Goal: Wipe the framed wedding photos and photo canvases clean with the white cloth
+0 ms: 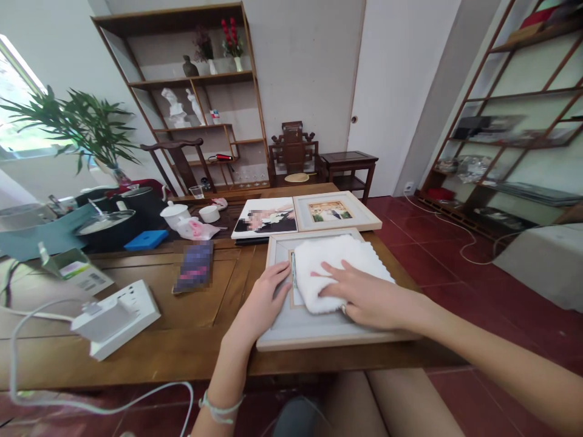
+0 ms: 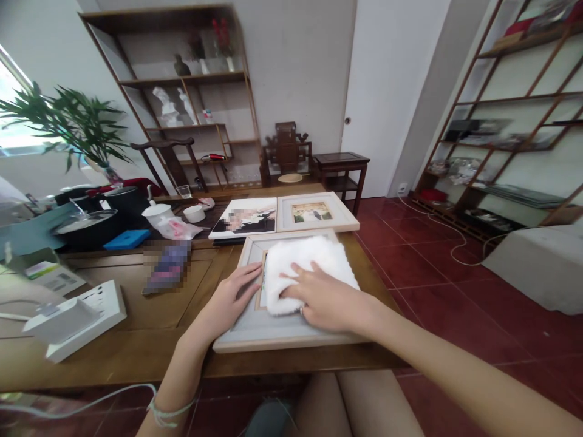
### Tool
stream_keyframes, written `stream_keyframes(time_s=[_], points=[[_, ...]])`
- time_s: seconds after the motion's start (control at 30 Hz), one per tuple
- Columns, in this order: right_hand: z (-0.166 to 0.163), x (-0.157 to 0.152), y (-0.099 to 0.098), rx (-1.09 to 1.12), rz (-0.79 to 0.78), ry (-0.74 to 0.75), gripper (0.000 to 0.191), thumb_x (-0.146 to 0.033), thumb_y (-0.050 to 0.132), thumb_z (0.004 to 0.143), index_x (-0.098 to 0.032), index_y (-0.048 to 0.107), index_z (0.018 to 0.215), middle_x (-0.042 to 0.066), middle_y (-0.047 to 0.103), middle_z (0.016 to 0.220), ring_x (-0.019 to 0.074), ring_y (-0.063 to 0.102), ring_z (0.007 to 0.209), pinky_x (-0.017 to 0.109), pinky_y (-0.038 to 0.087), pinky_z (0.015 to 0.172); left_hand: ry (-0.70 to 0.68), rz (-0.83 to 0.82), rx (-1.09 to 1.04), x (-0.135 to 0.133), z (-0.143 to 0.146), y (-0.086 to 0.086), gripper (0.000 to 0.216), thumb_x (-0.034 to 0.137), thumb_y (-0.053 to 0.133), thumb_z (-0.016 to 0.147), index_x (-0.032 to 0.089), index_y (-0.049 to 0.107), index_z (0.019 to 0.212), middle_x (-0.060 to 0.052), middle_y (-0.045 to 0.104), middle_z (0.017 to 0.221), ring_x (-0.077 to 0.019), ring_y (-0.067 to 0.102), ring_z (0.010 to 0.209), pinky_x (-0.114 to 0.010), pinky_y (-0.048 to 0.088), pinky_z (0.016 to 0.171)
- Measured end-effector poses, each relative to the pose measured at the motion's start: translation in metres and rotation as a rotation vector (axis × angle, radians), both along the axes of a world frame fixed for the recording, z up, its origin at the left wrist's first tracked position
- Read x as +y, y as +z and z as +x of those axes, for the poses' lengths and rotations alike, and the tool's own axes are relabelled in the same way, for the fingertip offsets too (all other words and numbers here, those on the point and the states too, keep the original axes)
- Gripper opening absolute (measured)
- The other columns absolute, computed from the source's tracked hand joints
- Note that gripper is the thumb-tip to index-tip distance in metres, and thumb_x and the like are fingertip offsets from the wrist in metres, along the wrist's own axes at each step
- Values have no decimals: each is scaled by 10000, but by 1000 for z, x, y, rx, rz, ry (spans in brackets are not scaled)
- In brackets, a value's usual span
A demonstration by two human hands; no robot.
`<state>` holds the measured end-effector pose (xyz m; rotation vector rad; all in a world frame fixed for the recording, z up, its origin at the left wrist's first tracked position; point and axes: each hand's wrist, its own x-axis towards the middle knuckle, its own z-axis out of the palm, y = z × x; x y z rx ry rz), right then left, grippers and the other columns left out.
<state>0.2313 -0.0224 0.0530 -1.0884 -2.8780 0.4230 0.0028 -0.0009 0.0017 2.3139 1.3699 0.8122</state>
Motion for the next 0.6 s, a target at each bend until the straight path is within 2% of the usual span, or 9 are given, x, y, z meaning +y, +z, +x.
stream_keyframes(time_s=[0.17, 0.27, 0.43, 0.53, 0.6], points=[[4, -50, 33, 60, -224, 78, 618, -17, 392, 641, -254, 594, 1175, 82, 598, 1252, 244, 355, 1320, 454, 290, 1054, -7, 11, 1, 0, -1, -1, 389, 175, 425, 870, 128, 562, 1231, -117, 520, 1335, -219, 469, 1244, -397, 346, 1077], [3, -56, 36, 86, -252, 91, 627, -34, 407, 634, -281, 580, 1185, 55, 614, 1227, 234, 346, 1326, 453, 275, 1064, -18, 24, -7, -1, -2, -1, 408, 143, 422, 851, 159, 558, 1235, -99, 522, 1337, -217, 469, 1245, -412, 350, 1074], [5, -22, 10, 80, -114, 31, 632, -30, 413, 621, -223, 554, 1206, 65, 526, 1342, 221, 254, 1368, 447, 195, 1110, -21, 15, -9, -1, 0, 2, 381, 201, 420, 884, 169, 554, 1239, -101, 521, 1338, -222, 463, 1249, -423, 350, 1070], [15, 18, -4, 59, 86, -51, 633, -28, 411, 647, -194, 512, 1250, 91, 419, 1429, 229, 218, 1380, 461, 182, 1114, -11, 3, -2, -1, 0, 3, 367, 244, 429, 894, 164, 568, 1224, -103, 520, 1339, -229, 463, 1250, -427, 345, 1074], [21, 48, -9, 29, 216, -145, 615, -30, 401, 679, -188, 498, 1265, 99, 418, 1428, 248, 189, 1387, 496, 191, 1102, -9, 2, -6, -1, 0, 3, 356, 255, 437, 895, 181, 578, 1213, -91, 524, 1337, -228, 467, 1248, -426, 348, 1072]])
